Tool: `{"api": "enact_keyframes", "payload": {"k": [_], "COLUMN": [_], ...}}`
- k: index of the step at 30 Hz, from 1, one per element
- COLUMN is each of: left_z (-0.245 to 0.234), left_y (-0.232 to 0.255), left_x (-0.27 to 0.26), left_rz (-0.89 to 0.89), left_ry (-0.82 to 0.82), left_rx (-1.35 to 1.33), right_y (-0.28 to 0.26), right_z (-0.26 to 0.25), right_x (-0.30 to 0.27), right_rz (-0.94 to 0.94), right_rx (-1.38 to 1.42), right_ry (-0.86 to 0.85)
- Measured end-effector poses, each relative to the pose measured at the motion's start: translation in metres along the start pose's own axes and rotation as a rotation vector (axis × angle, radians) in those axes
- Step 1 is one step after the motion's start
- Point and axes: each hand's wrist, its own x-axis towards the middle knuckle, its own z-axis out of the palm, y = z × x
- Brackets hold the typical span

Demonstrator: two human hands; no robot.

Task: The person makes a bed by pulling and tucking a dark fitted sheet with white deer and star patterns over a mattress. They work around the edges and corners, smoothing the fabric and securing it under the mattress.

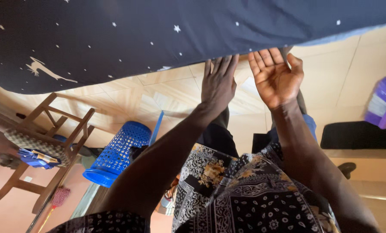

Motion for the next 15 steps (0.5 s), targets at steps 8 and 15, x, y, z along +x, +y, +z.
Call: {"api": "enact_keyframes", "payload": {"k": [8,15], "left_z": [0.002,0.008], "left_y": [0.009,0.003], "left_x": [0.020,0.045], "left_rz": [-0.110,-0.174], "left_ry": [-0.074,-0.198], "left_rx": [-0.018,-0.004], "right_y": [-0.020,-0.023], "right_z": [0.002,0.032], "right_x": [0.021,0.027], "right_rz": [0.099,0.091], "right_rx": [0.014,-0.087], "right_ry": [0.126,-0.003]}}
